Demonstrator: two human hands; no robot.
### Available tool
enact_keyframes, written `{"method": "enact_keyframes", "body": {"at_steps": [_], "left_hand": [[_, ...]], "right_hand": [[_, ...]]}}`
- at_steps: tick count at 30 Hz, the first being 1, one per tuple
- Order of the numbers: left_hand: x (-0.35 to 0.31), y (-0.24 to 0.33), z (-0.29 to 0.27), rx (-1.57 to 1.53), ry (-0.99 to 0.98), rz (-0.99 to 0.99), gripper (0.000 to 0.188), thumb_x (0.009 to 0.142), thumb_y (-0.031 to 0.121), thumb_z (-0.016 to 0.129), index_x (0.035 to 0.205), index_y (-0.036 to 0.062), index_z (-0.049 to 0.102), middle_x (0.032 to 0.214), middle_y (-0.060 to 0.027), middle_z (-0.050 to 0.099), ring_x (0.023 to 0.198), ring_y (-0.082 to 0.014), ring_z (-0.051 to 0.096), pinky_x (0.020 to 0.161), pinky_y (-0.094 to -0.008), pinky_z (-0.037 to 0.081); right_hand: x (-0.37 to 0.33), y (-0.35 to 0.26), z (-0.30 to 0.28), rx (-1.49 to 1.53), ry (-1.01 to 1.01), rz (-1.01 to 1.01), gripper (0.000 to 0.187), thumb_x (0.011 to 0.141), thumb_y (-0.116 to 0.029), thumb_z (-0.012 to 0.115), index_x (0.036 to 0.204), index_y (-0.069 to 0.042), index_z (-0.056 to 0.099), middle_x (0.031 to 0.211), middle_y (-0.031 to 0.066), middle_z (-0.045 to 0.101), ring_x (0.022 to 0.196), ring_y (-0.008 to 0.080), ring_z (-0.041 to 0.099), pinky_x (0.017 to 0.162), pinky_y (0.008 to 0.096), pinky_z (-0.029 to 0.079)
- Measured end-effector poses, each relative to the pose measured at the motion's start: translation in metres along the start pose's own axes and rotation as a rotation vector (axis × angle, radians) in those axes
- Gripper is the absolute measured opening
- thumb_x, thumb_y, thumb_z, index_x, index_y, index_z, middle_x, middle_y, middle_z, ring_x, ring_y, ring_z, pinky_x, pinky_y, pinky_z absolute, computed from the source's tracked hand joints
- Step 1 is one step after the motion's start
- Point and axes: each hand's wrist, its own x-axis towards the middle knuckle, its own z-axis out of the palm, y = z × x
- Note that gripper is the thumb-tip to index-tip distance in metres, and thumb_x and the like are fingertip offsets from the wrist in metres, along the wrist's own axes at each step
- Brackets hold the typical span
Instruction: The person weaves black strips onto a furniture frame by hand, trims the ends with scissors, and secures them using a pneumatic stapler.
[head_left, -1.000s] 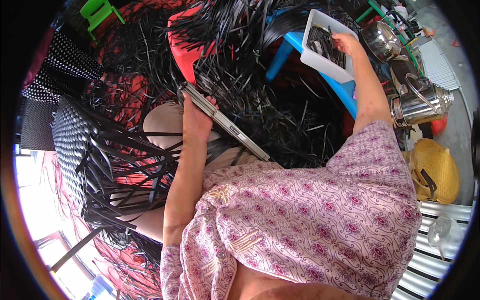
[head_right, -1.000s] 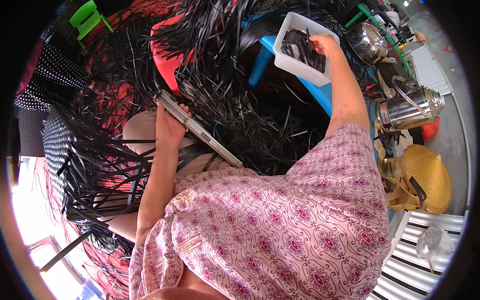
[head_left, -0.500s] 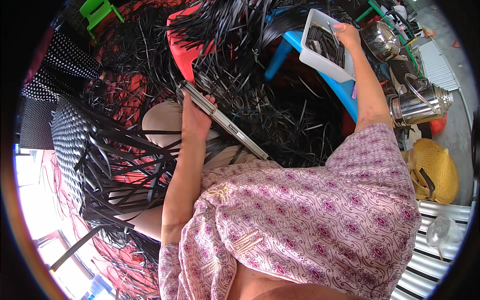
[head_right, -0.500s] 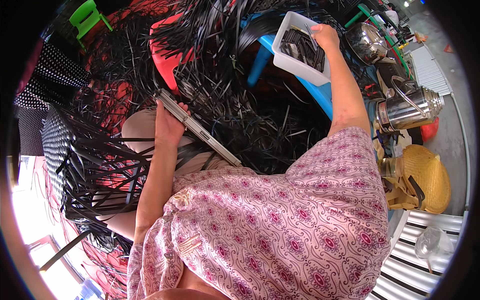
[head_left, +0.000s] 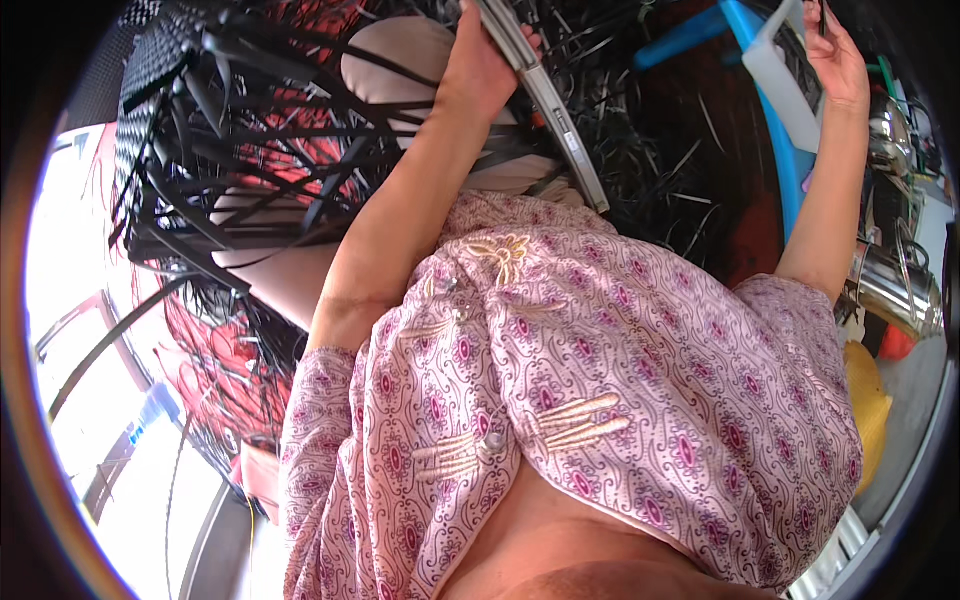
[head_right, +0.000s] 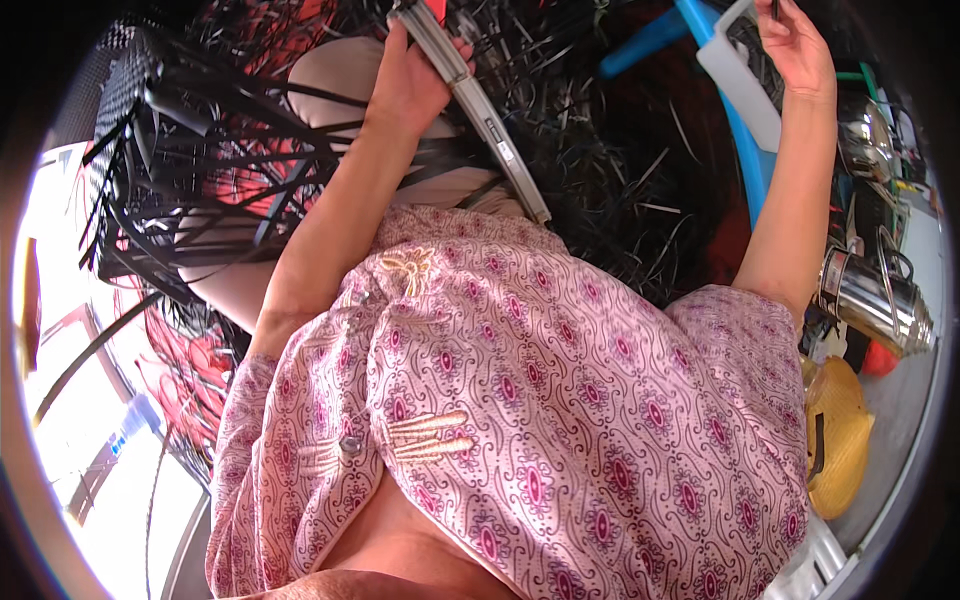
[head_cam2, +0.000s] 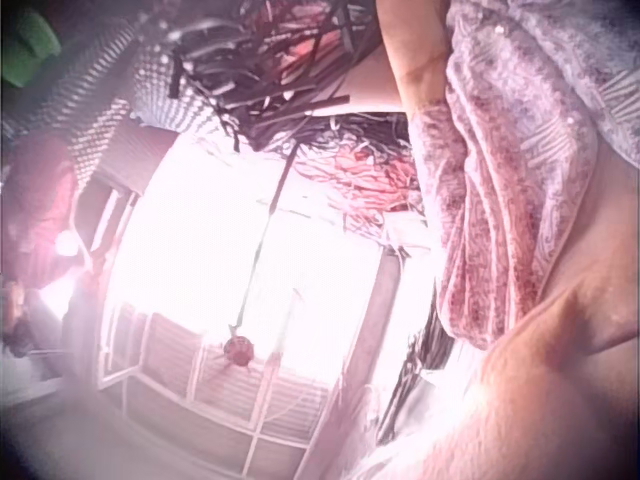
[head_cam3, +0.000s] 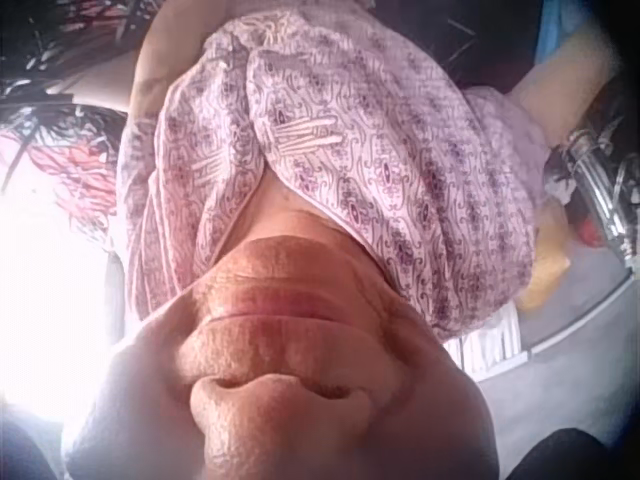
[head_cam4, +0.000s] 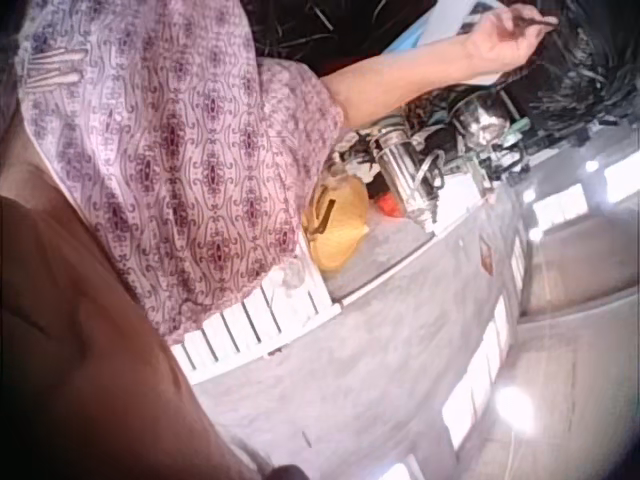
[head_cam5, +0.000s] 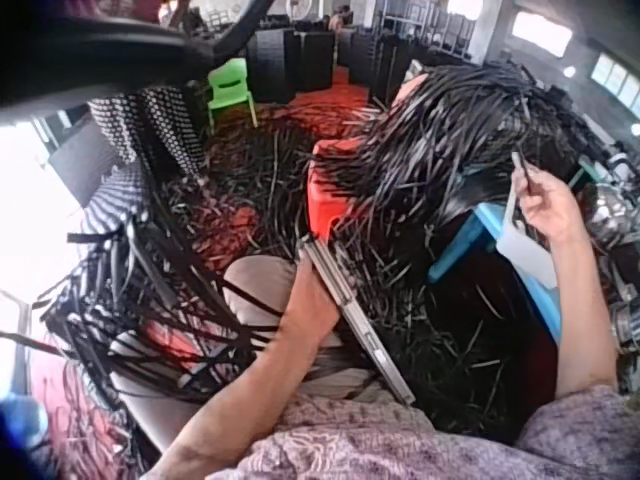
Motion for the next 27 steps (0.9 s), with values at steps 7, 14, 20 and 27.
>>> {"method": "enact_keyframes", "body": {"at_steps": [7, 14, 20, 27], "left_hand": [[-0.004, -0.004, 0.008, -0.066, 0.068, 0.037, 0.063, 0.096, 0.066, 0.038, 0.114, 0.0070, 0.053, 0.101, -0.0141, 0.058, 0.097, -0.0318, 0.057, 0.090, -0.0494, 0.047], [-0.004, -0.005, 0.018, -0.071, 0.000, 0.049, 0.063, 0.098, 0.064, 0.035, 0.122, 0.0084, 0.053, 0.101, -0.0090, 0.059, 0.092, -0.0270, 0.058, 0.085, -0.0411, 0.048], [-0.005, -0.008, 0.013, -0.037, -0.046, 0.127, 0.061, 0.100, 0.062, 0.034, 0.124, 0.0098, 0.055, 0.109, -0.0049, 0.061, 0.098, -0.0233, 0.057, 0.086, -0.0381, 0.048], [-0.002, -0.009, 0.012, -0.021, -0.027, 0.128, 0.062, 0.100, 0.061, 0.035, 0.127, 0.0076, 0.053, 0.116, -0.0087, 0.061, 0.107, -0.0240, 0.058, 0.097, -0.0405, 0.047]], "right_hand": [[0.006, 0.109, 0.102, -0.088, -0.191, 0.211, 0.020, 0.090, -0.013, 0.067, 0.109, -0.006, 0.067, 0.083, 0.0044, 0.069, 0.069, 0.0146, 0.067, 0.054, 0.0241, 0.051], [0.017, 0.177, 0.141, -0.153, -0.352, 0.322, 0.032, 0.089, -0.014, 0.069, 0.119, -0.004, 0.066, 0.098, 0.0072, 0.072, 0.086, 0.0158, 0.071, 0.064, 0.0213, 0.053], [0.023, 0.215, 0.148, -0.504, -0.252, 0.138, 0.033, 0.086, -0.017, 0.073, 0.116, -0.003, 0.068, 0.091, 0.0029, 0.072, 0.077, 0.0108, 0.067, 0.065, 0.0217, 0.049], [0.030, 0.242, 0.150, -0.827, -0.186, -0.080, 0.031, 0.082, -0.014, 0.073, 0.109, 0.002, 0.070, 0.080, 0.0074, 0.071, 0.067, 0.0116, 0.065, 0.060, 0.0264, 0.051]]}}
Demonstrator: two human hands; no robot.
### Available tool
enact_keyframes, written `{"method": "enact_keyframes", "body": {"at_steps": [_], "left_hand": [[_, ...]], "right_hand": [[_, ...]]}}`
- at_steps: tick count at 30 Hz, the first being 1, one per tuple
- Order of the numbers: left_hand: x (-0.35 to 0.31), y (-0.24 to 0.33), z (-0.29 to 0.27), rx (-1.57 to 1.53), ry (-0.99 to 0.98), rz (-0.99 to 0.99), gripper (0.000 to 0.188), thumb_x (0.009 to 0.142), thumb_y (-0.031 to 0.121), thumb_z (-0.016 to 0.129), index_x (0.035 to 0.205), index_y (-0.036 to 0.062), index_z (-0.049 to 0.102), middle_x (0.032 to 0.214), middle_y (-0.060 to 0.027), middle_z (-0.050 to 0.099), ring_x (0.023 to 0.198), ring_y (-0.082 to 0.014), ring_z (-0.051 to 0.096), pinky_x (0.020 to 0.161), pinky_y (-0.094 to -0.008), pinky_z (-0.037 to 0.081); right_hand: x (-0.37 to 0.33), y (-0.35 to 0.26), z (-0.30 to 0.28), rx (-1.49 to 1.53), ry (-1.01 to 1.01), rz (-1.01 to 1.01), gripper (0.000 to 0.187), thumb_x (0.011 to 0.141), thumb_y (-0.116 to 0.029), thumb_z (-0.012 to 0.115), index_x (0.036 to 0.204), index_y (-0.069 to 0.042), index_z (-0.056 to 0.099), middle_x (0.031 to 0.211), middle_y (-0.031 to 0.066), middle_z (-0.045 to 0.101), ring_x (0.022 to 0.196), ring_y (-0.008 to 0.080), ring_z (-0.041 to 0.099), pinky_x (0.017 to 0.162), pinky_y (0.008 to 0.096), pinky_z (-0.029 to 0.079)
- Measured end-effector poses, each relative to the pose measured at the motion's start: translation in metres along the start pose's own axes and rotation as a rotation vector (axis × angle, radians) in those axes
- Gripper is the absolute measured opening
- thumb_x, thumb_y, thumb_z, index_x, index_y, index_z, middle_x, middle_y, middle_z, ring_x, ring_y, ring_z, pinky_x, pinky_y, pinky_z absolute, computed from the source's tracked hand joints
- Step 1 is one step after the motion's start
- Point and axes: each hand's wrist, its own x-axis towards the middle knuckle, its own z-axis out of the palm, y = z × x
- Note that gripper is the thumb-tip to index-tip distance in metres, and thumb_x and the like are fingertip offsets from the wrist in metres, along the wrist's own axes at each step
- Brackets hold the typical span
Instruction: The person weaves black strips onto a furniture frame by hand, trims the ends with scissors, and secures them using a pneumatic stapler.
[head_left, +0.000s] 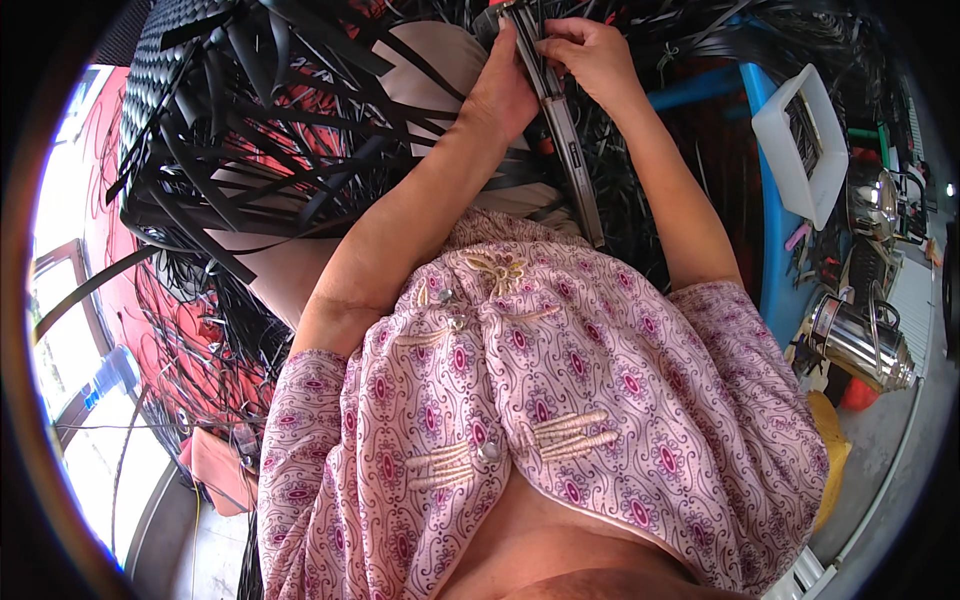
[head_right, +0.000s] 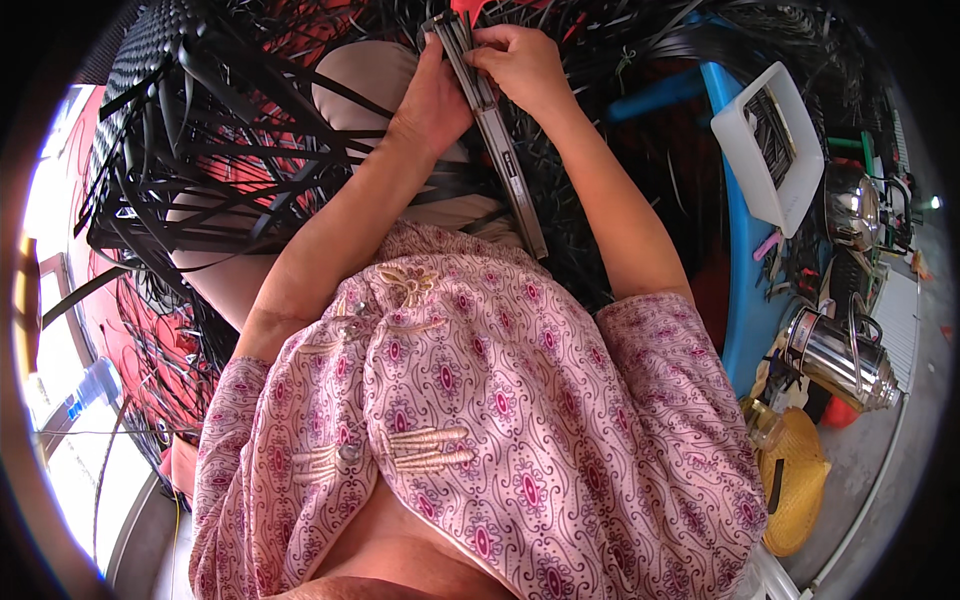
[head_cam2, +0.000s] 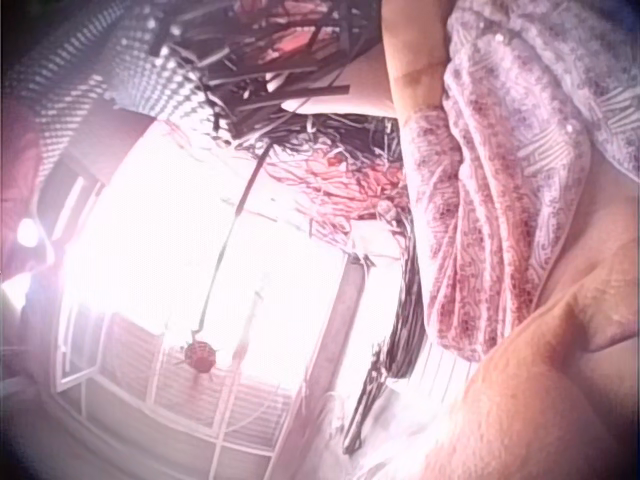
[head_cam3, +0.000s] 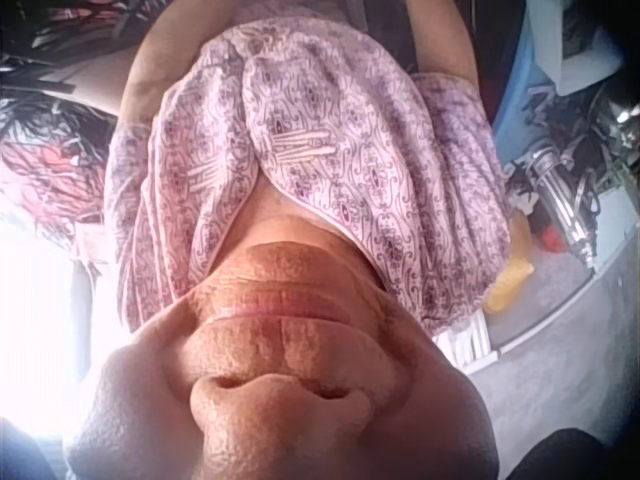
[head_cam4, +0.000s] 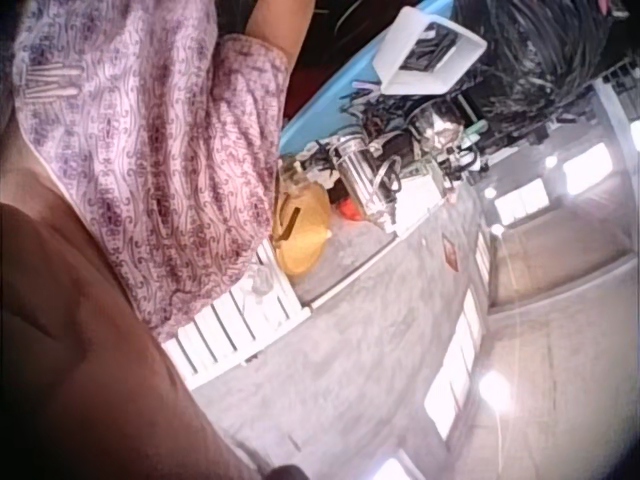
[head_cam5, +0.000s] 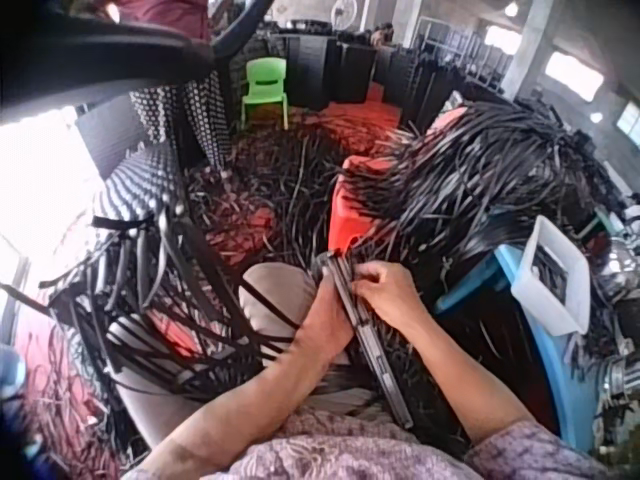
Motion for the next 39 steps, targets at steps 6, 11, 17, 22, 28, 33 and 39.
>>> {"method": "enact_keyframes", "body": {"at_steps": [6, 11, 17, 22, 28, 33, 39], "left_hand": [[0.007, -0.001, -0.002, -0.073, 0.013, -0.043, 0.064, 0.100, 0.061, 0.033, 0.129, 0.0062, 0.051, 0.124, -0.0128, 0.060, 0.118, -0.0278, 0.056, 0.104, -0.0435, 0.044], [0.001, 0.000, 0.003, -0.102, 0.059, -0.043, 0.069, 0.099, 0.064, 0.031, 0.127, 0.0050, 0.053, 0.123, -0.0132, 0.062, 0.118, -0.0288, 0.057, 0.106, -0.0428, 0.041], [0.005, -0.002, 0.008, -0.134, 0.083, -0.072, 0.078, 0.094, 0.070, 0.036, 0.125, 0.0006, 0.054, 0.122, -0.0140, 0.062, 0.116, -0.0297, 0.057, 0.106, -0.0435, 0.041], [0.008, -0.002, -0.006, -0.129, 0.010, -0.061, 0.076, 0.096, 0.069, 0.031, 0.137, 0.0065, 0.046, 0.139, -0.0160, 0.052, 0.131, -0.0311, 0.048, 0.111, -0.0450, 0.036], [-0.005, 0.008, 0.006, 0.000, 0.285, -0.191, 0.082, 0.085, 0.078, 0.044, 0.117, 0.0033, 0.052, 0.111, -0.0113, 0.056, 0.101, -0.0286, 0.053, 0.094, -0.0473, 0.044], [0.001, 0.006, -0.007, -0.039, 0.188, -0.234, 0.075, 0.087, 0.076, 0.045, 0.108, 0.0046, 0.054, 0.101, -0.0089, 0.058, 0.095, -0.0269, 0.055, 0.091, -0.0450, 0.045], [0.000, 0.005, -0.001, 0.001, 0.203, -0.244, 0.073, 0.087, 0.075, 0.045, 0.107, 0.0052, 0.055, 0.099, -0.0080, 0.058, 0.093, -0.0261, 0.055, 0.091, -0.0445, 0.045]], "right_hand": [[-0.006, -0.019, 0.000, -0.313, -0.007, 0.014, 0.029, 0.075, -0.017, 0.072, 0.100, -0.004, 0.074, 0.079, 0.0152, 0.072, 0.072, 0.0237, 0.071, 0.066, 0.0333, 0.055], [-0.016, -0.032, 0.011, -0.473, 0.056, 0.074, 0.031, 0.072, -0.015, 0.069, 0.101, -0.006, 0.071, 0.083, 0.0151, 0.071, 0.083, 0.0321, 0.070, 0.076, 0.0397, 0.054], [-0.020, -0.024, 0.005, -0.479, 0.066, 0.015, 0.021, 0.071, -0.015, 0.068, 0.090, -0.005, 0.070, 0.082, 0.0154, 0.071, 0.081, 0.0344, 0.069, 0.074, 0.0423, 0.054], [-0.039, -0.033, -0.012, -0.288, 0.087, -0.114, 0.028, 0.076, -0.020, 0.078, 0.095, 0.000, 0.069, 0.083, 0.0144, 0.072, 0.074, 0.0230, 0.070, 0.069, 0.0333, 0.055], [-0.090, -0.077, -0.170, -0.083, 0.476, -0.105, 0.019, 0.088, -0.015, 0.070, 0.102, -0.003, 0.069, 0.089, 0.0059, 0.070, 0.073, 0.0121, 0.066, 0.063, 0.0256, 0.054], [-0.126, -0.044, -0.400, -0.229, 0.884, -0.043, 0.018, 0.087, -0.007, 0.066, 0.105, -0.004, 0.066, 0.081, 0.0053, 0.068, 0.065, 0.0143, 0.065, 0.055, 0.0268, 0.052], [-0.126, -0.011, -0.425, -0.598, 0.654, 0.334, 0.008, 0.080, -0.008, 0.066, 0.080, -0.003, 0.072, 0.067, 0.0078, 0.069, 0.058, 0.0171, 0.065, 0.054, 0.0329, 0.052]]}}
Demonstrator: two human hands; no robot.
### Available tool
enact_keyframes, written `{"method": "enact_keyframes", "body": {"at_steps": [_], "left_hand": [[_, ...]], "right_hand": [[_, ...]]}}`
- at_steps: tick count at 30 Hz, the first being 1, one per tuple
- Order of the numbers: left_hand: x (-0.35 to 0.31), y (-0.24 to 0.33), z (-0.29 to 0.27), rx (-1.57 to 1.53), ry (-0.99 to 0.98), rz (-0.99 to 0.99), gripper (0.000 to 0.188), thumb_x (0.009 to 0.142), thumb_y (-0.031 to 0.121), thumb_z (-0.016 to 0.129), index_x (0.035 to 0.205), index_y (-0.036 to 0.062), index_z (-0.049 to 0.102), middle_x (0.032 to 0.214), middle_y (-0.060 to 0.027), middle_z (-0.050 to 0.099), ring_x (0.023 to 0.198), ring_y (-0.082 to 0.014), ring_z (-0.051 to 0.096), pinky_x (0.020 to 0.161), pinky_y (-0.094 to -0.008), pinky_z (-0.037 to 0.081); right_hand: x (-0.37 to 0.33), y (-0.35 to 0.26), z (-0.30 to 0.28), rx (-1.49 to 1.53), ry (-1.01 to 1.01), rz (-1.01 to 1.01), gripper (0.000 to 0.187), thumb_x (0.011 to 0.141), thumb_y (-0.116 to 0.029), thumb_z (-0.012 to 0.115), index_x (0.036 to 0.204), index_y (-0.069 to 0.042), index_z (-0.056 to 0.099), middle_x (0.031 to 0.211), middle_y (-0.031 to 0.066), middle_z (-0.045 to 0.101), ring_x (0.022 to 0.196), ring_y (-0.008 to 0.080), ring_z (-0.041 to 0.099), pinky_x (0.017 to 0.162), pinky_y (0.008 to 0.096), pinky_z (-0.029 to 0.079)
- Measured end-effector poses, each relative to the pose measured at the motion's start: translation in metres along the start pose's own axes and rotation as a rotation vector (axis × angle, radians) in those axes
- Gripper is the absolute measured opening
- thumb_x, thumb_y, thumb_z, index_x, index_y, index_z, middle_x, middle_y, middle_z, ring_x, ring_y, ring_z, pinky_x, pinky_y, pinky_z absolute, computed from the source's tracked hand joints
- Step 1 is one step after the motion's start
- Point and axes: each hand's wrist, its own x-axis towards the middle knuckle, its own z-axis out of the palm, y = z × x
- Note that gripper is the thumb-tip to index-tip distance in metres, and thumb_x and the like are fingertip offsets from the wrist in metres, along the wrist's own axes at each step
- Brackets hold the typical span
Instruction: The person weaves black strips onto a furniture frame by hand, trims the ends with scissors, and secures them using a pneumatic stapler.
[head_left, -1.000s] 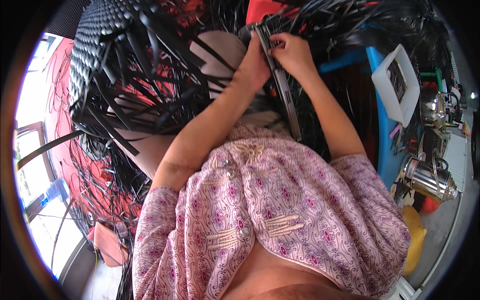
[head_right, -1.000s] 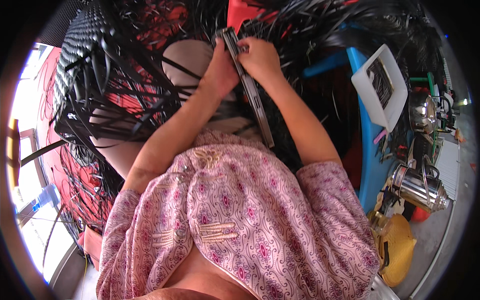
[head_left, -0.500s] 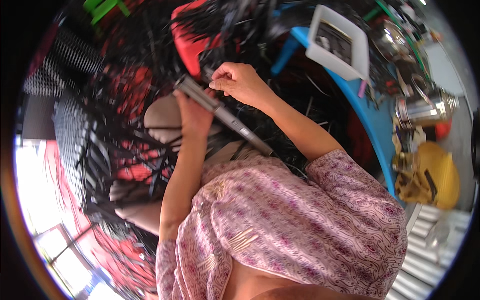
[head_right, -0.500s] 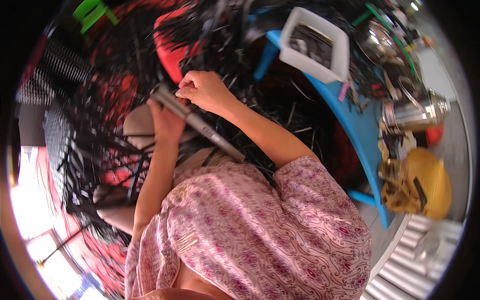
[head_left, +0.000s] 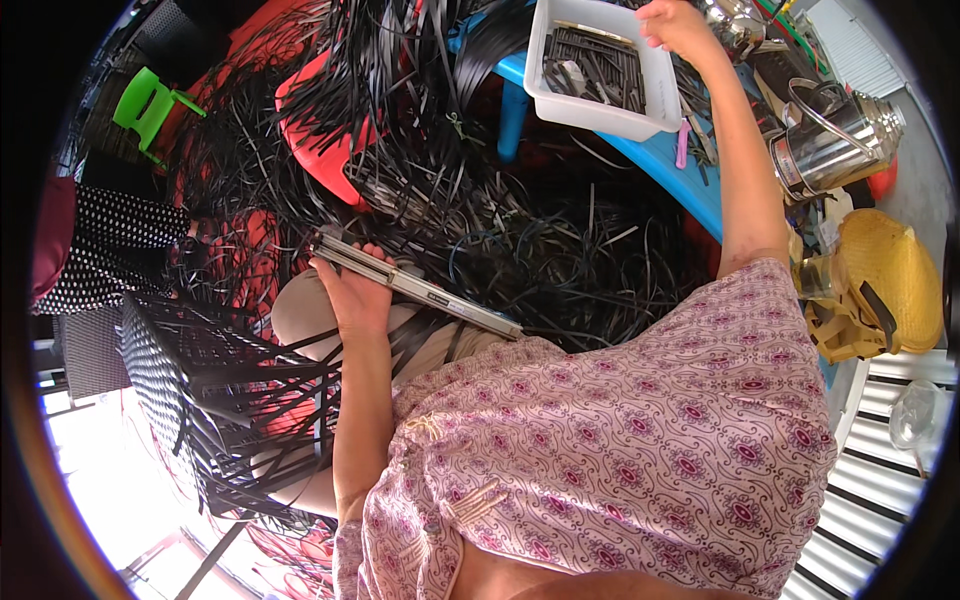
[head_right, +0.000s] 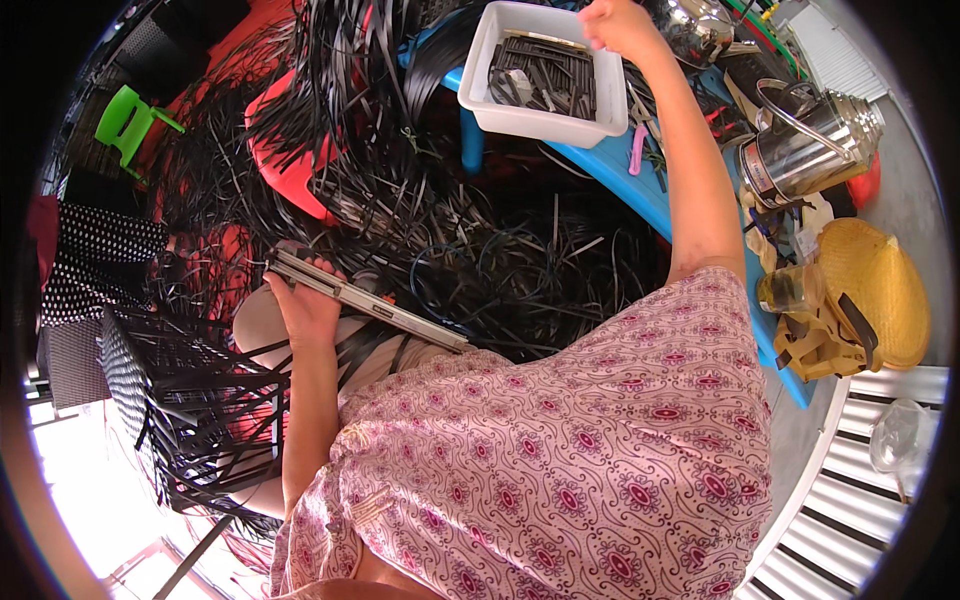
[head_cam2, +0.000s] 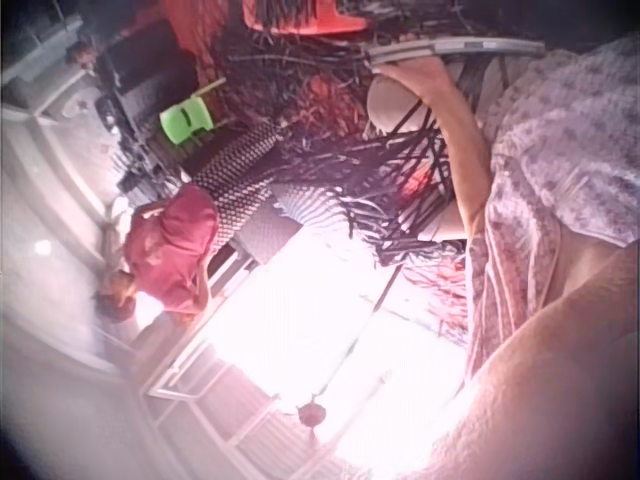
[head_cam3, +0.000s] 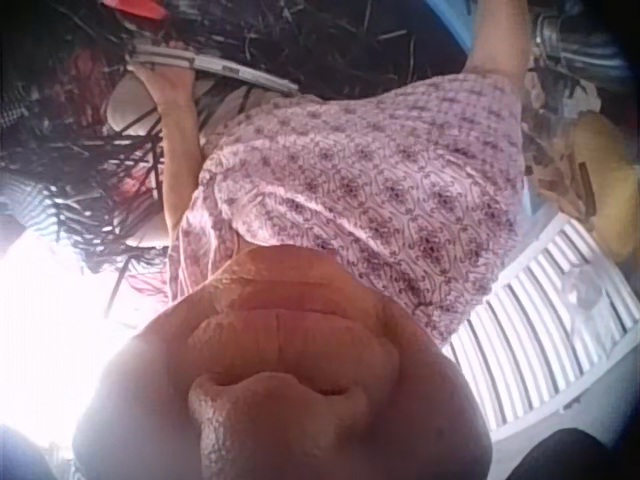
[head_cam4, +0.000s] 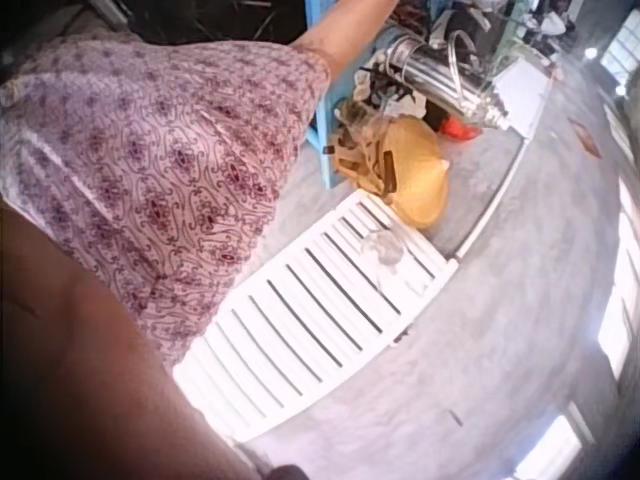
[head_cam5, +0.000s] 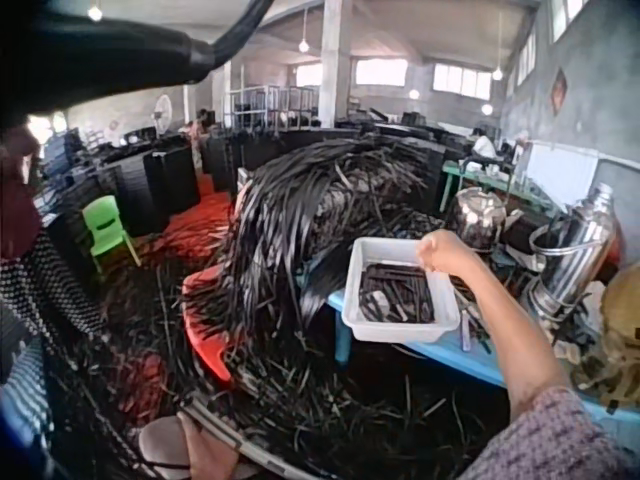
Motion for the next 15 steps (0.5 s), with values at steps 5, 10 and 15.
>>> {"method": "enact_keyframes", "body": {"at_steps": [5, 10, 15], "left_hand": [[-0.002, 0.000, 0.004, 0.021, 0.056, 0.007, 0.071, 0.089, 0.073, 0.046, 0.108, 0.0052, 0.054, 0.102, -0.0081, 0.057, 0.094, -0.0265, 0.054, 0.092, -0.0447, 0.045], [-0.004, -0.002, 0.009, 0.021, 0.090, 0.000, 0.070, 0.089, 0.072, 0.046, 0.107, 0.0055, 0.053, 0.102, -0.0080, 0.057, 0.094, -0.0266, 0.054, 0.093, -0.0446, 0.045], [0.002, -0.002, 0.006, 0.018, 0.047, -0.034, 0.068, 0.090, 0.071, 0.046, 0.106, 0.0058, 0.054, 0.100, -0.0069, 0.057, 0.093, -0.0258, 0.054, 0.092, -0.0440, 0.045]], "right_hand": [[0.000, 0.014, 0.027, -0.158, -0.203, 0.175, 0.013, 0.078, -0.012, 0.063, 0.089, -0.006, 0.067, 0.069, 0.0065, 0.068, 0.054, 0.0183, 0.065, 0.055, 0.0331, 0.053], [-0.001, 0.002, 0.047, -0.683, -0.284, 0.085, 0.013, 0.077, -0.018, 0.069, 0.082, -0.006, 0.069, 0.063, 0.0074, 0.066, 0.054, 0.0195, 0.066, 0.056, 0.0341, 0.054], [0.019, 0.017, 0.068, -0.757, -0.094, -0.114, 0.022, 0.077, -0.026, 0.070, 0.083, -0.005, 0.071, 0.075, 0.0140, 0.070, 0.072, 0.0292, 0.070, 0.071, 0.0399, 0.055]]}}
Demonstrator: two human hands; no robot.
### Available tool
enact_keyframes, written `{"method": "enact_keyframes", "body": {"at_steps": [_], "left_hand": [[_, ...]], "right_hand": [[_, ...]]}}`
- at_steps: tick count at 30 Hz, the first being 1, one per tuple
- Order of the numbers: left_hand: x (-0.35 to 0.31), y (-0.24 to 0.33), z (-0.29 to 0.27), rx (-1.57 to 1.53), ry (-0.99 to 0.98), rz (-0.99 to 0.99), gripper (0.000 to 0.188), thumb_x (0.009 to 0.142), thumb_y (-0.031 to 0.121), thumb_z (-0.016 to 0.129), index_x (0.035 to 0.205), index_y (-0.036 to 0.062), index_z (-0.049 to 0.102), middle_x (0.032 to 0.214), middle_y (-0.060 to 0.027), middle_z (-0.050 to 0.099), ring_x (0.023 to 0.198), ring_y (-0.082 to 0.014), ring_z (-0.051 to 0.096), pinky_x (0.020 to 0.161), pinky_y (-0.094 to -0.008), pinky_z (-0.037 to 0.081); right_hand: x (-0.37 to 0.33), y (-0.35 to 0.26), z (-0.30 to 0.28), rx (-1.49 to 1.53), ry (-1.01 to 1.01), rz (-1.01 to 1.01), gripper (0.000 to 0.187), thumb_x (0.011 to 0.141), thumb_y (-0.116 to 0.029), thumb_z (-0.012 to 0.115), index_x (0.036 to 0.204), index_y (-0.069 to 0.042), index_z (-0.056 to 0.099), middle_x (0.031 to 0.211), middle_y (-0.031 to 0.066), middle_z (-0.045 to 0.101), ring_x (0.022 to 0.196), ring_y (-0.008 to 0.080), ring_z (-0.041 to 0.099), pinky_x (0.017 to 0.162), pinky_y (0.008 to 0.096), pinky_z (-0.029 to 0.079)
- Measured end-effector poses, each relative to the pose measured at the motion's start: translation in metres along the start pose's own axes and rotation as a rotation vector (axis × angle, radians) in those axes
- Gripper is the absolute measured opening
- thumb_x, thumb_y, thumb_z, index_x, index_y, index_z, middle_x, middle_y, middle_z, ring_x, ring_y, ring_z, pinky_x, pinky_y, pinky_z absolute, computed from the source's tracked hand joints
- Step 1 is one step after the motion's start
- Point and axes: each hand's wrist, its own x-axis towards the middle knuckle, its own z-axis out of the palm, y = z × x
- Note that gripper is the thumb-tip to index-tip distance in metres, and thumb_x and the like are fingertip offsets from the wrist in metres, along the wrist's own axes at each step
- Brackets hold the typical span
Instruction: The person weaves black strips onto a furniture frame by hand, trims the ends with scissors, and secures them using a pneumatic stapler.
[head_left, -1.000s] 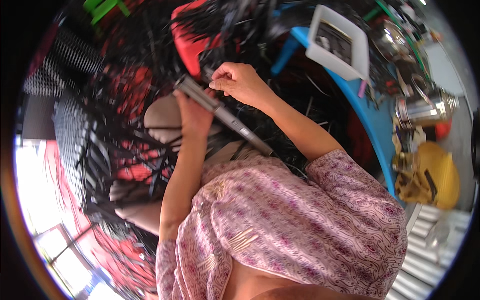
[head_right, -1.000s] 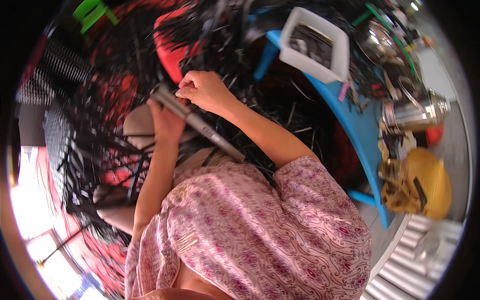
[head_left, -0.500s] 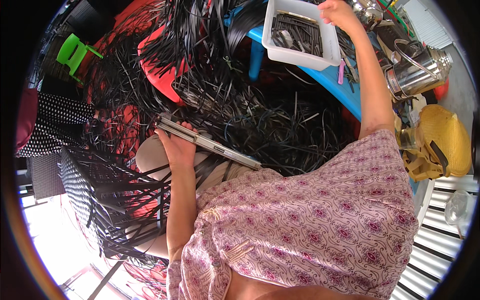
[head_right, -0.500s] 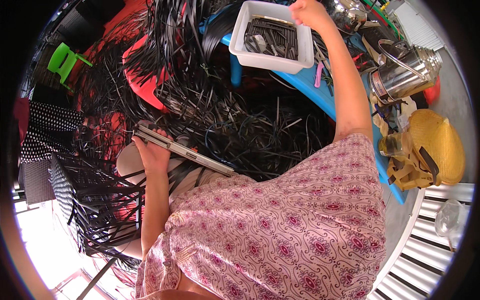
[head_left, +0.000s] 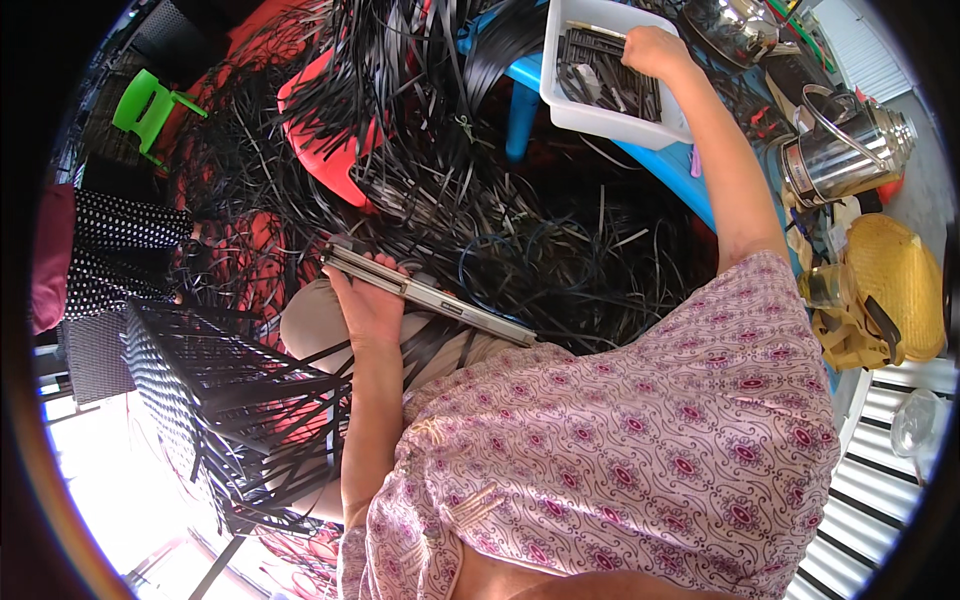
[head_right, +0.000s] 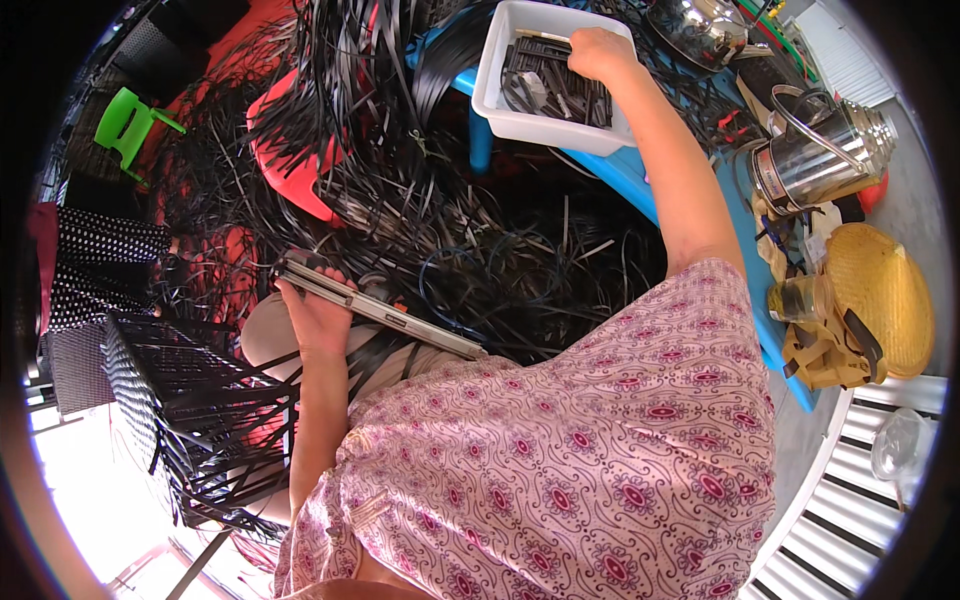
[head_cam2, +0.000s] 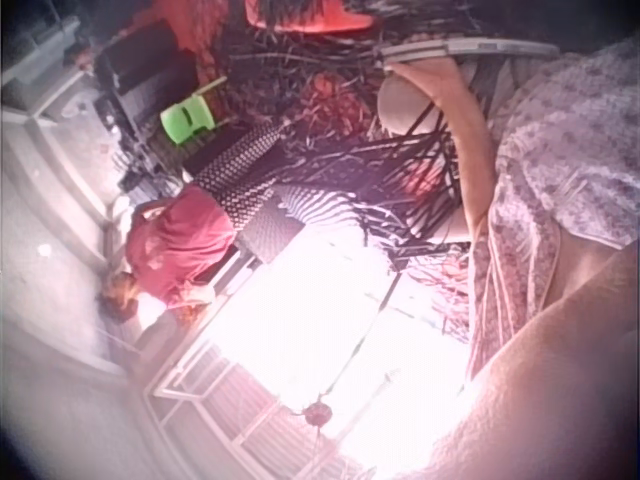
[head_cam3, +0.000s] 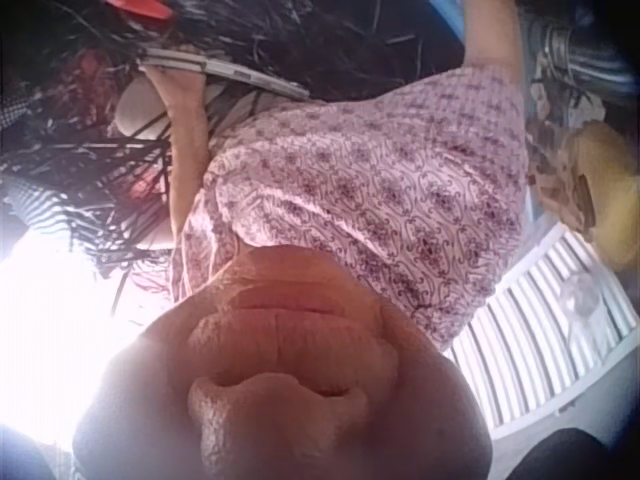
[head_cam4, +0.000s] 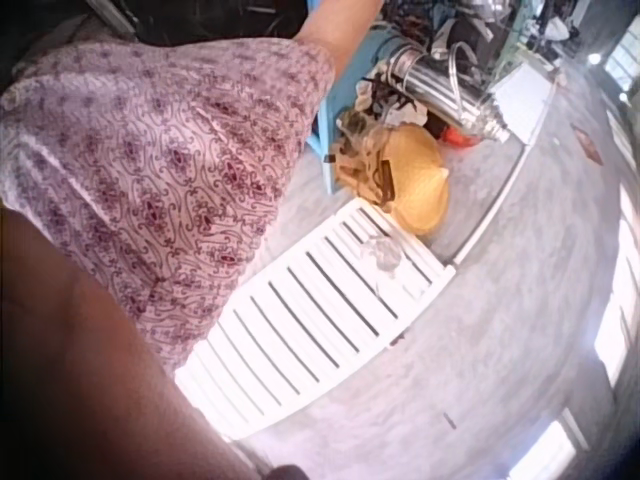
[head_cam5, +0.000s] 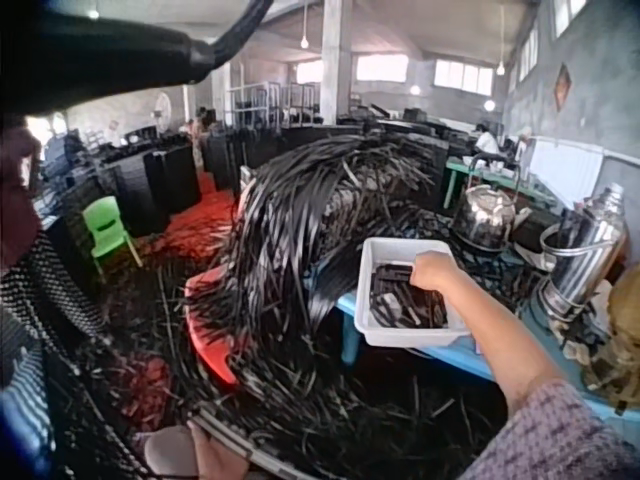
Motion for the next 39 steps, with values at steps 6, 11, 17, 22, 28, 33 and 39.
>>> {"method": "enact_keyframes", "body": {"at_steps": [6, 11, 17, 22, 28, 33, 39], "left_hand": [[-0.002, 0.001, 0.003, -0.010, 0.015, 0.006, 0.066, 0.090, 0.070, 0.048, 0.104, 0.0064, 0.054, 0.098, -0.0060, 0.058, 0.093, -0.0255, 0.055, 0.092, -0.0432, 0.045], [-0.003, 0.002, 0.003, -0.006, 0.036, 0.011, 0.065, 0.090, 0.070, 0.050, 0.104, 0.0064, 0.055, 0.097, -0.0063, 0.059, 0.092, -0.0260, 0.055, 0.092, -0.0436, 0.045], [0.001, -0.003, 0.008, -0.008, 0.046, 0.009, 0.067, 0.090, 0.070, 0.050, 0.107, 0.0055, 0.054, 0.100, -0.0076, 0.059, 0.094, -0.0266, 0.055, 0.093, -0.0448, 0.045], [0.004, -0.006, 0.003, 0.012, 0.075, 0.020, 0.067, 0.090, 0.069, 0.050, 0.109, 0.0056, 0.054, 0.103, -0.0086, 0.059, 0.097, -0.0263, 0.055, 0.094, -0.0454, 0.044], [0.003, -0.004, -0.001, -0.012, 0.072, 0.008, 0.066, 0.091, 0.068, 0.049, 0.110, 0.0055, 0.053, 0.103, -0.0083, 0.057, 0.096, -0.0263, 0.054, 0.094, -0.0455, 0.043], [0.003, 0.000, -0.004, 0.002, 0.062, 0.012, 0.066, 0.091, 0.068, 0.049, 0.110, 0.0052, 0.051, 0.102, -0.0084, 0.057, 0.095, -0.0262, 0.054, 0.093, -0.0453, 0.044], [0.004, 0.000, -0.006, -0.001, 0.043, 0.009, 0.067, 0.092, 0.068, 0.049, 0.112, 0.0044, 0.050, 0.102, -0.0084, 0.056, 0.094, -0.0265, 0.053, 0.092, -0.0455, 0.044]], "right_hand": [[0.029, -0.020, -0.008, 0.020, -0.138, 0.065, 0.033, 0.077, -0.025, 0.067, 0.105, -0.007, 0.071, 0.113, 0.0127, 0.069, 0.107, 0.0307, 0.065, 0.090, 0.0416, 0.053], [0.042, -0.030, -0.015, 0.035, -0.124, 0.038, 0.031, 0.075, -0.024, 0.070, 0.102, -0.009, 0.072, 0.110, 0.0126, 0.070, 0.104, 0.0305, 0.066, 0.088, 0.0411, 0.053], [0.060, -0.004, 0.023, 0.222, -0.153, -0.125, 0.027, 0.070, -0.020, 0.077, 0.094, -0.008, 0.073, 0.096, 0.0125, 0.072, 0.094, 0.0277, 0.069, 0.083, 0.0405, 0.053], [0.037, -0.017, 0.021, 0.354, -0.371, -0.021, 0.036, 0.072, -0.020, 0.078, 0.106, -0.008, 0.071, 0.079, 0.0099, 0.070, 0.065, 0.0217, 0.066, 0.062, 0.0337, 0.052], [0.008, -0.005, -0.002, 1.194, -0.342, -0.059, 0.030, 0.092, -0.022, 0.063, 0.118, -0.008, 0.067, 0.095, 0.0020, 0.070, 0.070, 0.0073, 0.063, 0.061, 0.0199, 0.049], [0.020, 0.008, 0.002, 0.962, -0.247, 0.101, 0.028, 0.091, -0.015, 0.063, 0.118, -0.008, 0.067, 0.094, 0.0006, 0.070, 0.071, 0.0070, 0.064, 0.058, 0.0201, 0.049], [0.045, 0.006, 0.008, 0.818, -0.272, 0.016, 0.018, 0.084, -0.013, 0.068, 0.099, -0.004, 0.070, 0.076, 0.0017, 0.067, 0.057, 0.0079, 0.060, 0.048, 0.0228, 0.045]]}}
